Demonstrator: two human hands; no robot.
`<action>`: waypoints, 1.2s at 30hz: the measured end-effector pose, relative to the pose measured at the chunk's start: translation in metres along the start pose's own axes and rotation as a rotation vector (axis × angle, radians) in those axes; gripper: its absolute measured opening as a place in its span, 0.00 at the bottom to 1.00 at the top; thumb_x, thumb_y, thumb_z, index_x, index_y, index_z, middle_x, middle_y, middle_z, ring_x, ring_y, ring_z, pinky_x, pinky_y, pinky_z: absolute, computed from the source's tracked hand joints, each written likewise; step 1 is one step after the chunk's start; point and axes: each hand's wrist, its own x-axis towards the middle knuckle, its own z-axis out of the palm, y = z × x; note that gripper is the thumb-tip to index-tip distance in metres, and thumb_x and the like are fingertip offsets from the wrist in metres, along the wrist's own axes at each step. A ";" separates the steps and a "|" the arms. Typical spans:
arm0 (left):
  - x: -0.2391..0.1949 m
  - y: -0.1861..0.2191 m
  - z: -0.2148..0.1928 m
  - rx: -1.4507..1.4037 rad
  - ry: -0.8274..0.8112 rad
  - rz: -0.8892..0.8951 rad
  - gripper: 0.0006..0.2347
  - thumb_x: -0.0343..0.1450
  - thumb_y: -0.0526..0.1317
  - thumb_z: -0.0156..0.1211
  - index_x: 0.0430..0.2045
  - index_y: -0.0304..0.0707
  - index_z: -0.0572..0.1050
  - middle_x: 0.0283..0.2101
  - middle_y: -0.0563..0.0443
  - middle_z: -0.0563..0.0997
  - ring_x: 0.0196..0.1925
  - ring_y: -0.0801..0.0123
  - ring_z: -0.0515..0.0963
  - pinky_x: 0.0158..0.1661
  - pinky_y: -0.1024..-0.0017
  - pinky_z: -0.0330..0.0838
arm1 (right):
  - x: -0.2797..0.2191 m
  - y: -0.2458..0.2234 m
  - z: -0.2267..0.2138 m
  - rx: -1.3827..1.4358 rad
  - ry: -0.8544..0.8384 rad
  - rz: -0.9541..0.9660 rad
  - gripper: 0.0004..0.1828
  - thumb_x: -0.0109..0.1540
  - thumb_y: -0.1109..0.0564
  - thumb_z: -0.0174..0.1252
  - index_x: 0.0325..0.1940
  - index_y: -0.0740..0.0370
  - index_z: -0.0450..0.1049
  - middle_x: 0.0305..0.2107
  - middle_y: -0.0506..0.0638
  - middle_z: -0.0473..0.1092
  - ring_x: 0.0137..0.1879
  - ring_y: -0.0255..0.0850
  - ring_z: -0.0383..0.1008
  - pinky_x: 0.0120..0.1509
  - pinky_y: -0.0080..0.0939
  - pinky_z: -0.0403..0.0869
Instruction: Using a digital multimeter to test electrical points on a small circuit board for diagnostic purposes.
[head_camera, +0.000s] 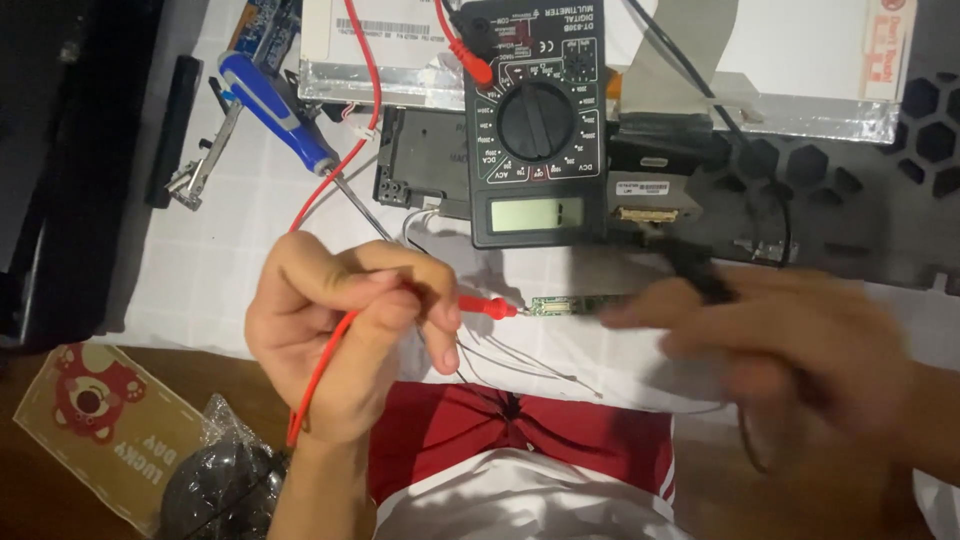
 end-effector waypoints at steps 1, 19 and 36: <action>0.000 -0.001 -0.001 -0.017 0.008 0.006 0.05 0.75 0.28 0.52 0.35 0.37 0.63 0.29 0.24 0.75 0.17 0.58 0.77 0.21 0.72 0.77 | -0.007 0.002 -0.005 0.040 -0.057 0.058 0.27 0.72 0.42 0.30 0.51 0.50 0.77 0.55 0.48 0.80 0.52 0.36 0.88 0.65 0.39 0.72; 0.005 0.006 0.009 -0.024 0.148 -0.146 0.07 0.76 0.32 0.53 0.31 0.39 0.62 0.29 0.26 0.75 0.18 0.56 0.76 0.22 0.70 0.76 | 0.027 -0.016 -0.022 0.413 0.020 0.363 0.20 0.54 0.65 0.64 0.51 0.68 0.73 0.34 0.58 0.80 0.45 0.41 0.91 0.54 0.33 0.92; -0.001 0.007 0.016 0.106 0.033 -0.108 0.06 0.72 0.26 0.52 0.31 0.37 0.64 0.29 0.30 0.76 0.22 0.58 0.79 0.26 0.69 0.82 | 0.031 0.000 -0.018 -0.215 0.048 -0.189 0.24 0.66 0.46 0.43 0.50 0.62 0.79 0.18 0.43 0.69 0.18 0.31 0.61 0.21 0.33 0.61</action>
